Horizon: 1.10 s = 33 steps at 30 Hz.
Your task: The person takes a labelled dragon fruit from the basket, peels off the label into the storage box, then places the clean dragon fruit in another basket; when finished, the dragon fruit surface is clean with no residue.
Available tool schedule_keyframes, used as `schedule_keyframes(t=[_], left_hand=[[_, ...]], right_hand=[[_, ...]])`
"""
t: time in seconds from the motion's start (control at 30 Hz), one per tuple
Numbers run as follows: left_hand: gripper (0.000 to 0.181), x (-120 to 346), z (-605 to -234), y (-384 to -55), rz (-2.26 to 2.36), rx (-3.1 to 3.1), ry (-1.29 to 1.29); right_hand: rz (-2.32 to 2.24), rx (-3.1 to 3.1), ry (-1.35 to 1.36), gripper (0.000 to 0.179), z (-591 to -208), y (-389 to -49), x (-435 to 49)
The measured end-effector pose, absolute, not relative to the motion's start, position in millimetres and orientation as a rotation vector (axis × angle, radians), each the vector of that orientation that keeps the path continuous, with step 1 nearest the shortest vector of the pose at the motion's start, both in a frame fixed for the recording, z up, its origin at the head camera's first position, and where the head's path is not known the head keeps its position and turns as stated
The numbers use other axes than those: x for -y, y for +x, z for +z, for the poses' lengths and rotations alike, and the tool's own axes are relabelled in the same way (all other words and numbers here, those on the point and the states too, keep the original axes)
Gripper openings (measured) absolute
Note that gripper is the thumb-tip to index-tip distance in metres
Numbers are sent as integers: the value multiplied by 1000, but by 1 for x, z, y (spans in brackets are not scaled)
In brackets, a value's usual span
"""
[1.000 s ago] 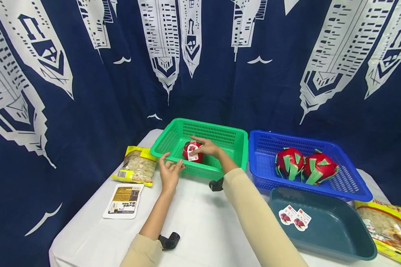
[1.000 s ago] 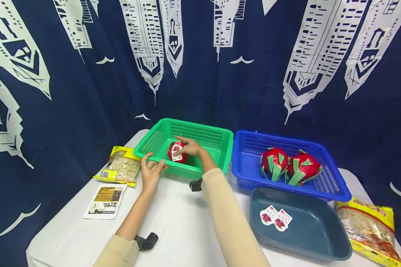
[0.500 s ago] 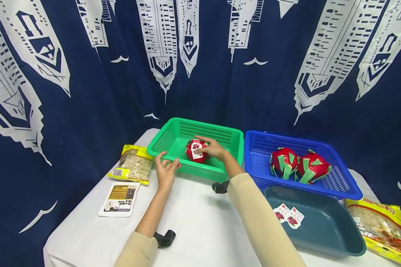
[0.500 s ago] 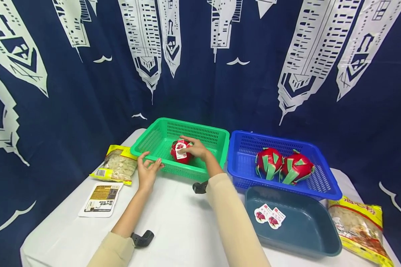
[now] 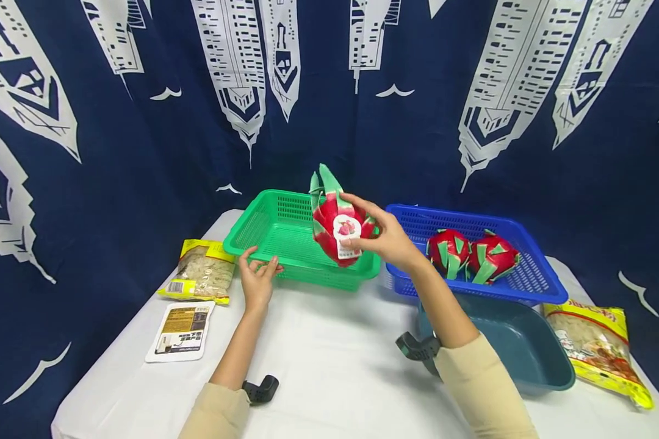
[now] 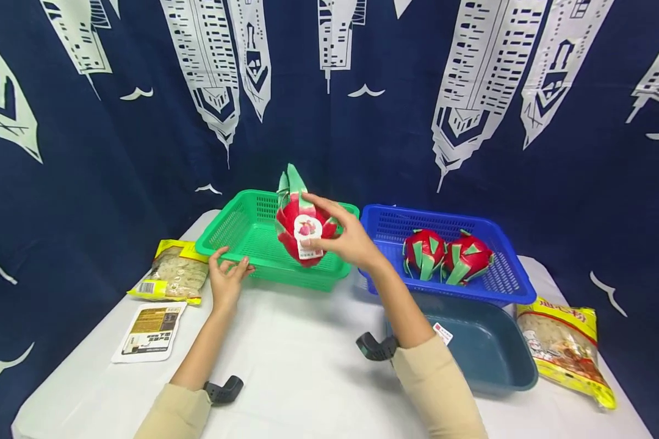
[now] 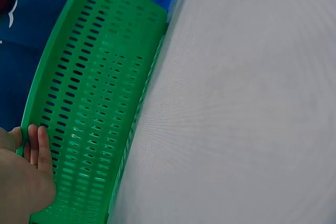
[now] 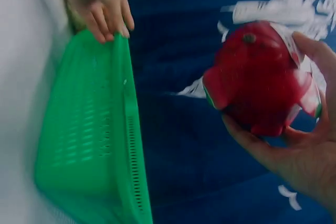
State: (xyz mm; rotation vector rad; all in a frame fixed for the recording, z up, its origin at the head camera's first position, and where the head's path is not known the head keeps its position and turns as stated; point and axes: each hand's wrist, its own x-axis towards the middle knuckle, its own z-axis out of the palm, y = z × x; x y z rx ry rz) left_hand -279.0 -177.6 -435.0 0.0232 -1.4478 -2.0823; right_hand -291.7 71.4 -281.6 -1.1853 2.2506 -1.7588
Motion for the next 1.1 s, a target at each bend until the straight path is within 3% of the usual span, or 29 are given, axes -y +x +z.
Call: schedule_keyframes(t=[0.17, 0.4, 0.83, 1.1], left_hand=[[57, 185, -437, -275, -2057, 1436, 32], [57, 192, -439, -276, -2040, 1442, 43], [59, 184, -437, -276, -2054, 1423, 22], [53, 173, -437, -273, -1776, 1667, 166]], right_hand=[[-1564, -2216, -1320, 72, -321, -247, -99], [-1311, -2063, -1280, 70, -377, -203, -122], [-1292, -2166, -1215, 83, -407, -218, -125], [-1350, -2384, -1129, 65, -407, -208, -123]])
